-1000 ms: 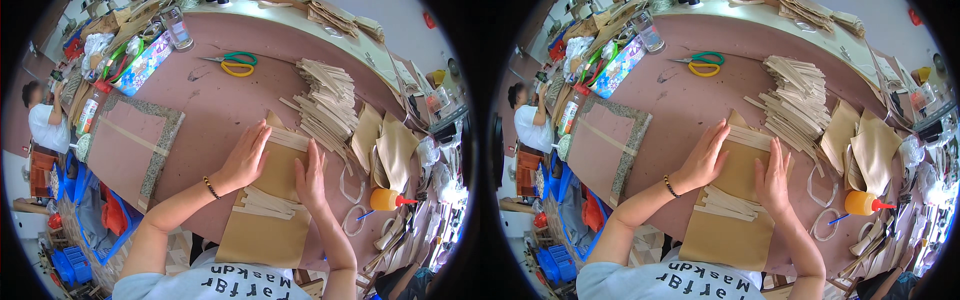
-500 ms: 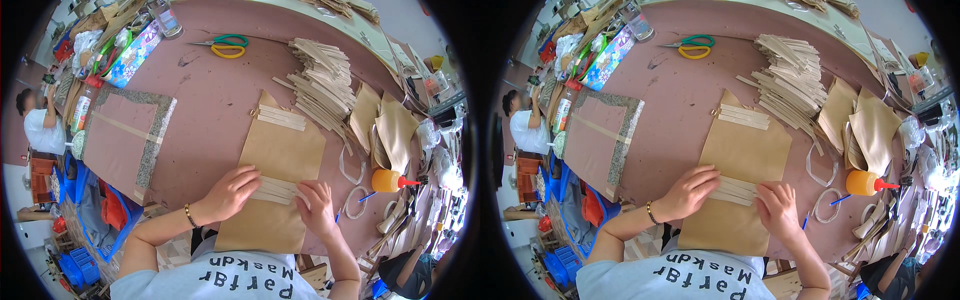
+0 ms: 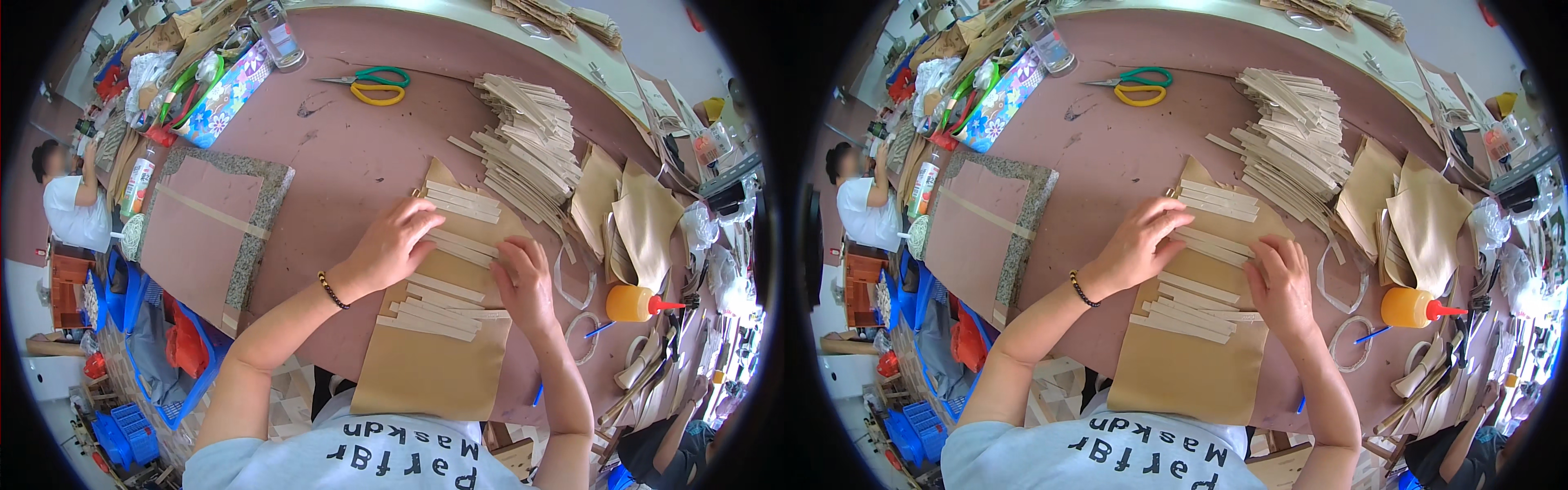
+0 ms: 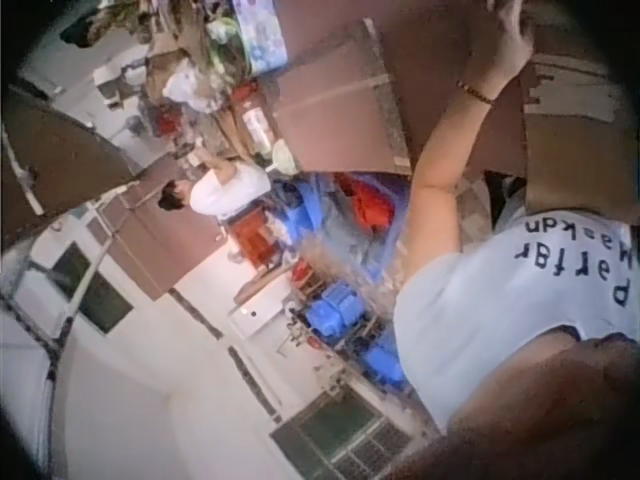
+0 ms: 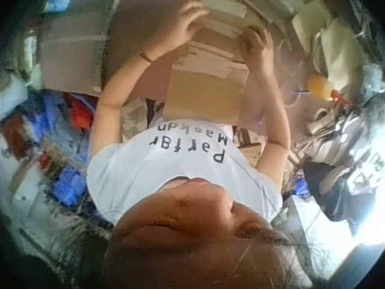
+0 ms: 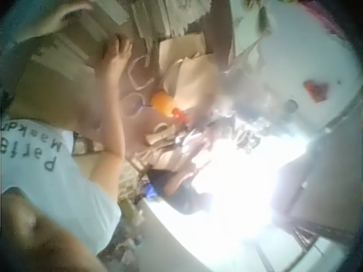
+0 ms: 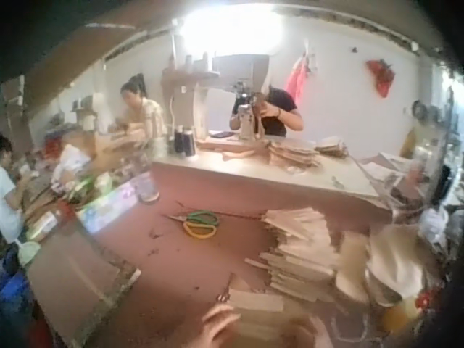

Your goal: The person cuts a large piece of tan fabric into strips using yellow-handled scissors. They then arrange the cut strips in a neat, parallel stack on the work table.

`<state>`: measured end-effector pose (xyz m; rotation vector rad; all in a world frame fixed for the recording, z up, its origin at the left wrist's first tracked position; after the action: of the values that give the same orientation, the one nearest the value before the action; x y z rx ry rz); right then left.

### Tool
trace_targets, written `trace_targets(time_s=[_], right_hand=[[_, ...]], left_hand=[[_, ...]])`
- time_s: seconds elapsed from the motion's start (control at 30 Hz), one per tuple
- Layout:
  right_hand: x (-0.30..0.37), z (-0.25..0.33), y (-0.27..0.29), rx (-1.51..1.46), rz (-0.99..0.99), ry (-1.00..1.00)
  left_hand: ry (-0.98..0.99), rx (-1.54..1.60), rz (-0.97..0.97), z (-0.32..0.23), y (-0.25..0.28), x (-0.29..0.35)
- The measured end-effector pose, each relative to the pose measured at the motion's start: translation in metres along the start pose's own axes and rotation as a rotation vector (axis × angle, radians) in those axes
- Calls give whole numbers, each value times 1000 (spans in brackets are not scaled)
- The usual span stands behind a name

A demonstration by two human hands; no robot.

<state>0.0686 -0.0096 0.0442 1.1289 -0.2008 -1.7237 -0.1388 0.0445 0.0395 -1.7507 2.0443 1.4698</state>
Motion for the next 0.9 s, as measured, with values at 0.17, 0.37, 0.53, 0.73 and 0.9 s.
trace_targets(time_s=[0.17, 0.37, 0.53, 0.73, 0.9], right_hand=[[3, -2, -7, -3, 78, 61], [-1, 3, -19, 58, 134, 80], [-13, -11, -28, 60, 99, 34], [-20, -14, -31, 66, 110, 11], [-25, -6, -29, 95, 48, 107]], left_hand=[[-54, -19, 42, 1, -3, 11], [-34, -20, 50, 3, -3, 14], [-53, -56, -10, 6, -8, 2], [-28, -23, 37, 9, -13, -4], [-17, -4, 66, 10, -12, -5]])
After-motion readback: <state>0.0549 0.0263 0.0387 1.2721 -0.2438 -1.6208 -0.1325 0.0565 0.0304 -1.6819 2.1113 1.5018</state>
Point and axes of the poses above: each hand's wrist, its own x-axis away from the middle knuckle, its own y-axis out of the back of the hand, z = x × y, the point moved 6 cm from there along -x, towards the middle knuckle, and after that the axes turned 15 degrees about -z, right-handed, at the moved point
